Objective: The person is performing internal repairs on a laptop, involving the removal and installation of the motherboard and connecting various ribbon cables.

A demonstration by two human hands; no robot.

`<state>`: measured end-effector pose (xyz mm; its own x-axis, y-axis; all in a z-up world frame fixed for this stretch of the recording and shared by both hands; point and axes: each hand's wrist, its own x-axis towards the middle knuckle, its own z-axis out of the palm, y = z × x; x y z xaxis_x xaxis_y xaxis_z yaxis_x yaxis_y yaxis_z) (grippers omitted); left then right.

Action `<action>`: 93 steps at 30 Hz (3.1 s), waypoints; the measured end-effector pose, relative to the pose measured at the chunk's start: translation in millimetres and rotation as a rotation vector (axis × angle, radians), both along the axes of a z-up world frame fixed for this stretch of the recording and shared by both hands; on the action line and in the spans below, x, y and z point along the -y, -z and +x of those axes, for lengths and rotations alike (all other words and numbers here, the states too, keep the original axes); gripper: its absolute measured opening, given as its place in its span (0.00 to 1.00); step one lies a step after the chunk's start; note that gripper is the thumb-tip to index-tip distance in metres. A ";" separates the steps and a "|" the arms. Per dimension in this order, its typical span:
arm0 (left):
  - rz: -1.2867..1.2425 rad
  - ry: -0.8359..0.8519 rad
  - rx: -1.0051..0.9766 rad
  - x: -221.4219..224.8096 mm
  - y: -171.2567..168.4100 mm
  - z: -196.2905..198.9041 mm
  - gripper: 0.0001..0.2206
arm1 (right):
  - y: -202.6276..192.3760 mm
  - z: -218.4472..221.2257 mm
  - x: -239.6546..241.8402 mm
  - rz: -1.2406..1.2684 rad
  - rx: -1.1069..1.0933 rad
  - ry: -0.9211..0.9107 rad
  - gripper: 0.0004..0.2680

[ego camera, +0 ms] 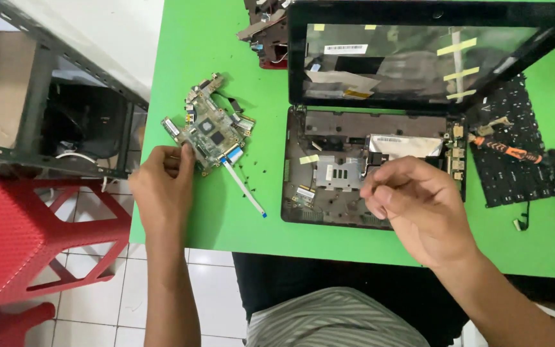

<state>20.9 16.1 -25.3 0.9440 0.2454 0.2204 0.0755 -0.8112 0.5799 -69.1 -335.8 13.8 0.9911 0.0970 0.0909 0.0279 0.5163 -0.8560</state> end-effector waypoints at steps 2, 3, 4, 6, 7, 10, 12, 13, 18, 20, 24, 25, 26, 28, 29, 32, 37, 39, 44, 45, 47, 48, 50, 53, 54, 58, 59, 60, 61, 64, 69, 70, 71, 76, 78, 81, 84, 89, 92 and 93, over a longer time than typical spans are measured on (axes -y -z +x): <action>-0.027 -0.013 -0.040 5.1 -10.8 -2.9 0.14 | 3.3 -4.8 0.1 0.040 -0.019 -0.005 0.07; -0.057 -0.023 -0.077 7.4 -16.2 -4.7 0.13 | 4.8 -7.3 -0.1 0.076 -0.035 -0.008 0.07; -0.052 -0.031 -0.080 8.9 -17.4 -6.4 0.13 | 9.5 -11.0 -0.4 0.081 -0.039 -0.015 0.07; -0.025 0.005 -0.081 8.9 -20.7 -10.3 0.13 | 19.0 -17.7 -3.8 0.133 -0.103 -0.001 0.06; -0.017 -0.007 -0.083 9.2 -25.1 -15.2 0.13 | 19.5 -18.8 -9.2 0.141 -0.106 -0.013 0.06; 0.052 0.051 0.004 26.4 -34.2 -25.7 0.09 | 19.2 -23.9 -14.8 0.218 -0.104 -0.099 0.03; 0.135 0.119 0.306 41.0 -46.8 -34.5 0.05 | 18.9 -23.9 -18.5 0.398 -0.194 -0.148 0.03; 0.128 0.123 0.308 51.1 -53.9 -38.6 0.05 | 18.7 -21.5 -18.5 0.393 -0.192 -0.143 0.03; -0.202 0.601 0.440 92.5 -78.8 -53.2 0.05 | 17.2 -14.4 -21.7 0.499 -0.234 -0.089 0.03; -0.220 0.751 0.435 110.5 -84.5 -52.8 0.07 | 12.9 -14.2 -23.5 0.513 -0.253 -0.076 0.04; -0.363 1.040 0.444 139.9 -97.1 -56.2 0.09 | 42.9 -27.5 -9.5 0.528 -0.400 0.031 0.06; -0.367 1.047 0.448 144.7 -98.2 -56.1 0.09 | 42.9 -26.9 -9.2 0.525 -0.393 0.038 0.06; -0.384 1.041 0.472 150.0 -99.0 -56.3 0.08 | 42.8 -27.4 -8.3 0.526 -0.366 0.045 0.06; -0.406 1.044 0.499 159.0 -98.8 -56.2 0.07 | 44.1 -28.2 -5.2 0.524 -0.334 0.060 0.05; -0.410 1.024 0.506 162.5 -97.8 -55.9 0.07 | 45.4 -28.7 -3.2 0.528 -0.348 0.072 0.06; -0.410 0.991 0.519 172.2 -94.5 -54.4 0.07 | 40.4 -26.3 -1.5 0.505 -0.332 0.099 0.06; -0.467 1.011 0.490 184.2 -90.6 -45.9 0.08 | 40.6 -23.8 4.4 0.471 -0.292 0.172 0.06; -0.393 1.047 0.520 187.3 -92.2 -41.5 0.07 | 37.9 -22.5 6.6 0.384 -0.248 0.181 0.08; -0.170 0.988 0.420 148.3 -96.5 -23.8 0.10 | 24.7 -18.4 14.1 0.263 -0.143 0.207 0.08; -0.086 0.951 0.337 134.6 -96.6 -20.2 0.09 | 25.3 -18.2 17.6 0.243 -0.135 0.222 0.06; -0.024 0.905 0.271 107.9 -91.3 -12.6 0.08 | 27.7 -16.7 21.4 0.207 -0.132 0.210 0.06; 0.027 0.870 0.213 94.6 -88.0 -9.8 0.07 | 28.9 -15.8 24.1 0.162 -0.119 0.211 0.06; 0.082 0.823 0.211 77.6 -79.5 -5.8 0.07 | 30.6 -11.7 21.0 0.125 -0.100 0.184 0.05; 0.156 0.810 0.183 55.3 -68.8 -2.3 0.05 | 18.9 2.2 9.4 -0.190 -0.012 0.146 0.04; 0.172 0.853 0.159 50.2 -65.7 0.5 0.04 | 11.9 7.8 5.5 -0.466 0.059 0.146 0.04; 0.219 0.901 0.146 42.2 -55.3 -4.2 0.08 | -25.9 39.1 -28.4 -0.767 0.252 -0.050 0.03; 0.266 0.891 0.138 40.1 -53.5 -7.2 0.11 | -26.1 45.1 -36.1 -0.859 0.319 -0.097 0.03; 0.310 0.881 0.127 38.4 -51.0 -10.6 0.13 | -25.9 50.3 -43.6 -0.951 0.383 -0.146 0.03; 0.308 0.875 0.123 35.7 -53.2 -9.7 0.13 | -23.0 55.3 -50.7 -0.950 0.383 -0.153 0.03; 0.238 0.897 0.074 26.4 -55.1 -8.3 0.16 | -11.5 67.4 -70.8 -1.047 0.543 -0.213 0.03; 0.247 0.975 0.089 16.6 -54.0 -4.7 0.19 | 6.8 87.1 -92.3 -1.320 0.684 -0.251 0.04; 0.245 0.970 0.089 15.4 -54.5 -5.4 0.19 | 6.9 88.6 -95.1 -1.320 0.688 -0.255 0.04; 0.240 0.961 0.078 14.3 -54.9 -6.1 0.20 | 7.2 90.2 -97.9 -1.351 0.686 -0.256 0.04; 0.111 0.926 0.027 9.1 -56.5 -11.4 0.17 | 9.5 90.6 -102.1 -1.395 0.747 -0.251 0.06; 0.050 0.923 0.050 7.6 -56.5 -12.8 0.15 | 8.7 91.2 -102.1 -1.334 0.723 -0.249 0.05; -0.003 0.904 0.064 6.1 -52.1 -15.1 0.12 | 8.6 93.5 -100.2 -1.292 0.648 -0.295 0.11; -0.067 0.863 0.073 4.4 -51.9 -15.8 0.09 | 10.7 97.0 -96.3 -1.229 0.679 -0.277 0.10; -0.162 0.846 0.126 4.2 -53.6 -9.2 0.10 | 5.5 98.5 -95.0 -1.232 0.735 -0.216 0.06; -0.221 0.810 0.123 6.8 -54.6 -7.8 0.10 | 8.7 95.3 -99.9 -1.318 0.770 -0.229 0.06; -0.247 0.793 0.129 7.9 -54.9 -7.2 0.10 | 9.8 93.8 -102.0 -1.386 0.783 -0.246 0.06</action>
